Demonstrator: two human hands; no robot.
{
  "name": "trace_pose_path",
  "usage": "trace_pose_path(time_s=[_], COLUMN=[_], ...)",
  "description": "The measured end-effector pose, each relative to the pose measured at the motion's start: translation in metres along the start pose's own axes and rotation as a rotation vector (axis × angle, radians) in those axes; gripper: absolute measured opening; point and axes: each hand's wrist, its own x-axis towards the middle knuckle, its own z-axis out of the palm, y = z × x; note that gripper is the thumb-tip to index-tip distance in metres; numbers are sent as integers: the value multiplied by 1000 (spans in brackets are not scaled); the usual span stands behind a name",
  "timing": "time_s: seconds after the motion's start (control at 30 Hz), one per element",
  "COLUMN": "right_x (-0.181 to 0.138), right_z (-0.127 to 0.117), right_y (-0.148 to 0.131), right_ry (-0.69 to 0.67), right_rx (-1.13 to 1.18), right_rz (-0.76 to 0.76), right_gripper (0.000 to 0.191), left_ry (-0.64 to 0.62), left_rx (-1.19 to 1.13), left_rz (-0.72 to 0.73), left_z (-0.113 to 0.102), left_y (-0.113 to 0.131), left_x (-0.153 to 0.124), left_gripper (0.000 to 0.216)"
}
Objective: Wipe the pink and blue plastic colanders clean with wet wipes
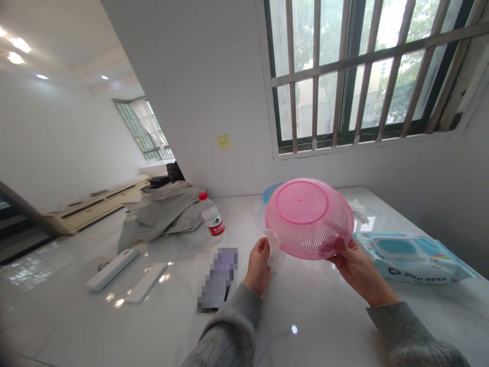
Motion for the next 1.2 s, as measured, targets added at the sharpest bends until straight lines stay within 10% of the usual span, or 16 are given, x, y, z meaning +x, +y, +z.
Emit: trace_pose_path(time_s=[0.5, 0.87, 1.2], right_x=[1, -1, 0], right_z=[2, 5, 2], right_y=[-5, -6, -5], right_ry=[58, 41, 38], right_rx=[26, 43, 36], right_rz=[-28, -16, -28], right_gripper=[48, 44, 43], left_ry=[41, -162, -12], left_rx=[-96, -18, 126], left_rz=[-38, -36, 113], left_z=[3, 8, 0], left_y=[5, 8, 3], left_x=[-1, -7, 2], left_gripper=[49, 56, 46])
